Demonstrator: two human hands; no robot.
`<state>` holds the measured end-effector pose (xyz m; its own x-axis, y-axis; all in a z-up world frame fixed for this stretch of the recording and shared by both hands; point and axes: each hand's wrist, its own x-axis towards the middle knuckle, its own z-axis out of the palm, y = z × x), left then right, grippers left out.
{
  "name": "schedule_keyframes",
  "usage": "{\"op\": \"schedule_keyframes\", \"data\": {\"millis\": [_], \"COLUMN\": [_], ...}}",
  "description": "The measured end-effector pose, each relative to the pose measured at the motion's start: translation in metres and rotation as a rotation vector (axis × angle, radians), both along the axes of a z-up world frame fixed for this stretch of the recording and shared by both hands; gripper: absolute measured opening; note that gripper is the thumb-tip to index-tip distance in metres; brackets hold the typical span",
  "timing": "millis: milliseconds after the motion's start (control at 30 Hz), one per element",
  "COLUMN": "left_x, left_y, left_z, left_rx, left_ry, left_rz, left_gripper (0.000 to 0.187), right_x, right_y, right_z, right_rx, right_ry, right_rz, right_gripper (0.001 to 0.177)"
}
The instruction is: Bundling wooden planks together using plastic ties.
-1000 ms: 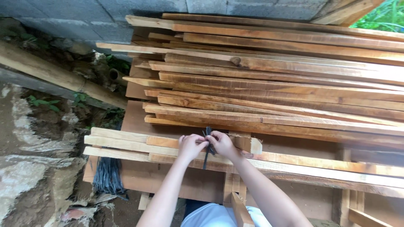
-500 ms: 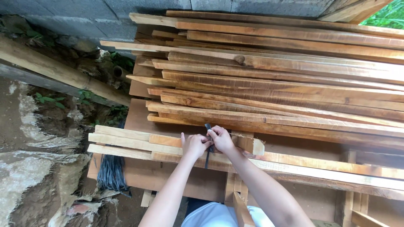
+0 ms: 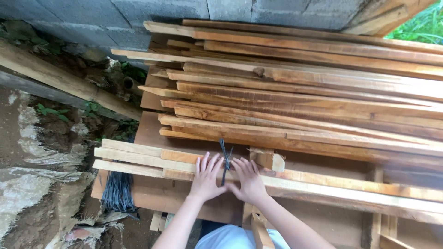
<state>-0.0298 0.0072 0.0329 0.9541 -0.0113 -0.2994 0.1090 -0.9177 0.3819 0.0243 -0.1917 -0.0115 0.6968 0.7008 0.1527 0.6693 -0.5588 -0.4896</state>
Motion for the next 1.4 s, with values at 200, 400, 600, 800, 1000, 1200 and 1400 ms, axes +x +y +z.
{"op": "schedule_keyframes", "data": {"millis": [200,400,600,800,1000,1200,1400], "left_x": [0.0,0.0,-0.016,-0.06,-0.118,-0.193,-0.256], "left_y": [0.006,0.004,-0.001,0.043,0.127,0.216,0.302], "left_z": [-0.034,-0.025,-0.02,-0.017,-0.018,-0.054,-0.096], "left_rx": [0.123,0.168,0.154,0.101,0.064,0.013,-0.039], "left_ry": [0.121,0.07,0.049,0.013,-0.204,-0.424,-0.334], "left_rz": [-0.104,-0.1,-0.063,-0.071,-0.039,0.132,0.666], "left_gripper": [0.124,0.124,0.117,0.081,0.055,0.027,0.01], "right_x": [0.001,0.007,0.008,0.019,-0.002,-0.064,-0.165], "right_y": [0.007,0.008,0.007,0.022,0.111,0.202,0.306], "right_z": [-0.004,-0.007,-0.024,-0.056,0.07,0.072,0.048], "right_rx": [-0.416,-0.401,-0.336,-0.221,-0.234,-0.072,0.008], "right_ry": [0.014,-0.076,-0.115,0.048,-0.124,0.181,0.657], "right_rz": [0.044,0.066,0.07,-0.07,-0.01,0.271,0.089], "right_gripper": [0.13,0.132,0.134,0.104,0.057,0.02,0.027]}}
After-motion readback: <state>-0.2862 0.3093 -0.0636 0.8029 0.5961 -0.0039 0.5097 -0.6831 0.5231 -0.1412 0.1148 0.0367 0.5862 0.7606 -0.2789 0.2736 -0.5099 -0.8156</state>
